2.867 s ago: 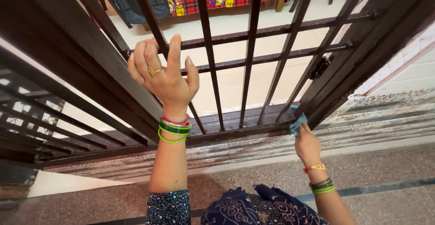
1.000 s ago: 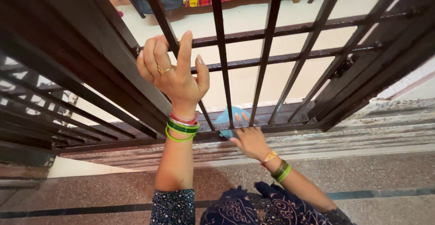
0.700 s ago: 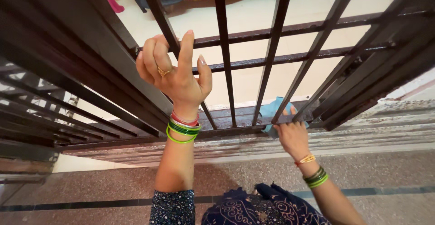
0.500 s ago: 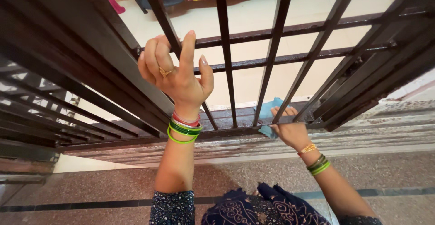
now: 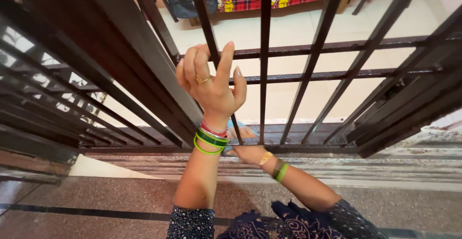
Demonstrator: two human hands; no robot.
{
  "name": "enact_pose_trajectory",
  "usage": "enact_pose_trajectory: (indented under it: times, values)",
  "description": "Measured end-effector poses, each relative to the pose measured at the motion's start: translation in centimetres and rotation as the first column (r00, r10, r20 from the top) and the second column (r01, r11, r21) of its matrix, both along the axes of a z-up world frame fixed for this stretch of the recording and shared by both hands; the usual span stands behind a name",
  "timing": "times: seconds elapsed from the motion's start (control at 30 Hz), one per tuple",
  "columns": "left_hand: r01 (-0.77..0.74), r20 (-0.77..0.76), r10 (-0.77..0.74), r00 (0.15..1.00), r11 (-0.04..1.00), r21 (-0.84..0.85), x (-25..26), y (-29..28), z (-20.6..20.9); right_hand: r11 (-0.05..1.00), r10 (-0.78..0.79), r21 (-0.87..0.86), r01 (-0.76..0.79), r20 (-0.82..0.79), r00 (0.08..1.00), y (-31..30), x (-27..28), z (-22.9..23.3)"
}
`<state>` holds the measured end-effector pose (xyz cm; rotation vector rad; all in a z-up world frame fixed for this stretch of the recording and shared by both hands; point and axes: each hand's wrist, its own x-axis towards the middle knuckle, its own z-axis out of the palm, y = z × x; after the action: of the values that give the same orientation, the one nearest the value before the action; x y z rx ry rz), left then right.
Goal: The person wipes the horizontal and vertical bars of a dark brown metal window grille using a blue cloth. They hold the grille with their left hand while cleaning with their right hand, moving systematically across the surface.
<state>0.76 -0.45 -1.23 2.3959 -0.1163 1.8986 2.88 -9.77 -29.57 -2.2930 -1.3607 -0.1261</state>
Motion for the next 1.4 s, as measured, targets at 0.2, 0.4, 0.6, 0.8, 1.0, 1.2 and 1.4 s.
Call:
enact_pose_trajectory:
  times: [0.2, 0.4, 0.6, 0.8, 1.0, 1.2, 1.4]
  values:
    - [0.003, -0.011, -0.003, 1.0, 1.0, 0.005, -0.1, 0.1, 0.0, 0.967, 0.205, 0.164, -0.197, -0.03, 0.978, 1.9, 0.4, 2.5]
    - [0.004, -0.009, -0.005, 1.0, 1.0, -0.014, -0.1, 0.0, 0.0, 0.999, -0.036, -0.034, 0.035, -0.025, 0.999, -1.2, -0.3, -0.8]
    - [0.02, 0.0, -0.02, 1.0, 1.0, -0.017, -0.1, 0.0, 0.0, 0.945, -0.326, 0.062, 0.321, 0.205, 0.923, -10.5, 0.6, -0.4]
    - [0.004, 0.006, -0.004, 1.0, 1.0, -0.006, 0.0, 0.0, 0.0, 0.779, -0.61, 0.041, 0.625, 0.276, 0.743, -20.2, 1.8, 1.3]
    - [-0.005, -0.005, 0.005, 1.0, 1.0, -0.005, -0.1, -0.1, 0.1, 0.729, -0.664, 0.1, 0.677, 0.341, 0.665, -19.9, 1.5, -0.8]
    - [0.021, 0.003, -0.021, 1.0, 1.0, -0.004, 0.0, 0.0, 0.2, 0.658, -0.7, -0.021, 0.753, 0.354, 0.621, -19.6, -0.8, 0.4]
    - [0.026, 0.001, -0.026, 1.0, 1.0, 0.003, -0.1, 0.1, 0.4, 0.793, -0.572, -0.105, 0.6, 0.215, 0.792, -21.6, 1.6, 1.4]
